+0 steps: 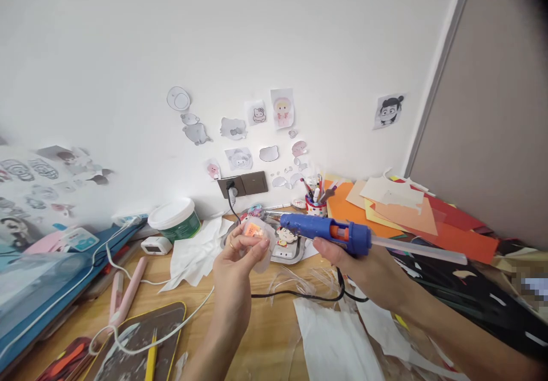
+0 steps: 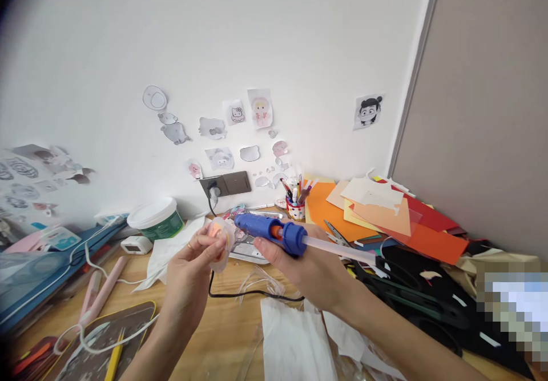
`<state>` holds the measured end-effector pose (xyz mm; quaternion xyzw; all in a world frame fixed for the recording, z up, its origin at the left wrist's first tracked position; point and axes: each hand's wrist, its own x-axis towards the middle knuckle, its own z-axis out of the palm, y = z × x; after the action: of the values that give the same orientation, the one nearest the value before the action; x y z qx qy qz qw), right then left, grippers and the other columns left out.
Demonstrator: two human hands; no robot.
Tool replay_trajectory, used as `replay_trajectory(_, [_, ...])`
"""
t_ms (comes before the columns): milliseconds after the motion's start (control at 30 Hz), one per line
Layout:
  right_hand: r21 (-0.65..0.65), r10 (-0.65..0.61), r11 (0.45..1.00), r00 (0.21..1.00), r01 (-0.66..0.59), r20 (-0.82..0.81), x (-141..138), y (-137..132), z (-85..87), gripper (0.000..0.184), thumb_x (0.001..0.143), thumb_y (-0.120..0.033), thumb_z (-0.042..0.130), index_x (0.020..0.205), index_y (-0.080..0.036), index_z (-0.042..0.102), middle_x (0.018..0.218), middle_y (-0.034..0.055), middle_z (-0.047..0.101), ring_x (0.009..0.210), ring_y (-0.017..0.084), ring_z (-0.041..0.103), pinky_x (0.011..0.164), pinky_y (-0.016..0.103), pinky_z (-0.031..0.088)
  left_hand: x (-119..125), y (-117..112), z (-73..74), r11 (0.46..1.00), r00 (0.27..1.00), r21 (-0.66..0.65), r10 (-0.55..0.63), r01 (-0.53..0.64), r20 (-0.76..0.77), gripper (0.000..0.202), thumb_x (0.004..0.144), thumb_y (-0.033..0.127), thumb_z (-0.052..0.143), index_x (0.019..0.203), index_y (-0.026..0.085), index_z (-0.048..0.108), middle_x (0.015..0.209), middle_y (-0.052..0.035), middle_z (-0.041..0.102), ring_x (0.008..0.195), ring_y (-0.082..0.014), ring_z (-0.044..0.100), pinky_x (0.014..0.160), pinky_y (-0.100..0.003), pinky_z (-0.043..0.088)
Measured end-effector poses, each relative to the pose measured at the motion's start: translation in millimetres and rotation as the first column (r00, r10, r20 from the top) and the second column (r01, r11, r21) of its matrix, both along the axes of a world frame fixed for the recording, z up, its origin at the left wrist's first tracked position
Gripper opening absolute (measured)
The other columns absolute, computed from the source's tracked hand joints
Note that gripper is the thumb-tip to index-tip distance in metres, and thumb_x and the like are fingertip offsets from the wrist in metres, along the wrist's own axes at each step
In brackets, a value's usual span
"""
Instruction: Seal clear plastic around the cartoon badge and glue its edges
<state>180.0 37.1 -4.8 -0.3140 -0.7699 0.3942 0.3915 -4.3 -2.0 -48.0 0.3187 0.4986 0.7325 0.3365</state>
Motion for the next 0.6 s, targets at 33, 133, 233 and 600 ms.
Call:
replay_trajectory(33, [0.013,-0.008,1.000,1.000,0.007,0.016,-1,0,-0.8,0.020,0.081,-0.042,0.054,0.085,-0.028,0.068,0.082,0.0009,0.066,0.083,0.025,0.058,0.075,0.040,0.045,0,0,-0.6,1.000,1.000,0.014,-0.002,0.002,-0.020,0.013,0.062,0.023,0.074,0.060,0.018,0.063,0.121,-0.0040,0.053,0.120,-0.0233,0.040,0.086,-0.026,0.035])
replay_trajectory(133, [-0.010,-0.002,1.000,1.000,0.002,0.031,-2,1,-1.8,0.020,0.080,-0.042,0.055,0.079,-0.027,0.068,0.073,0.0015,0.064,0.084,0.028,0.059,0.073,0.042,0.046,0,-1,-1.3,0.999,0.998,0.041,0.000,0.002,-0.055,0.011,0.064,0.023,0.073,0.062,0.018,0.063,0.124,-0.0026,0.051,0.123,-0.0216,0.037,0.090,-0.026,0.033])
replay_trajectory(233, [-0.102,0.055,0.993,0.998,-0.055,-0.002,-2,-1,0.9,0.016,0.078,-0.040,0.060,0.080,-0.027,0.068,0.067,0.0010,0.061,0.088,0.029,0.058,0.073,0.042,0.047,1,-3,0.3,0.999,0.997,0.049,0.012,-0.008,-0.081,0.011,0.065,0.023,0.073,0.061,0.019,0.063,0.123,-0.0016,0.051,0.123,-0.0208,0.037,0.089,-0.025,0.034])
replay_trajectory(600, [-0.073,0.033,0.997,0.999,-0.036,-0.042,-5,4,-13.6,0.012,0.072,-0.032,0.065,0.082,-0.027,0.069,0.063,0.0000,0.062,0.072,0.025,0.060,0.061,0.037,0.049,5,-5,3.2,0.999,0.992,0.052,0.022,-0.016,-0.124,0.011,0.065,0.023,0.072,0.061,0.019,0.063,0.122,-0.0005,0.050,0.123,-0.0191,0.036,0.085,-0.022,0.036])
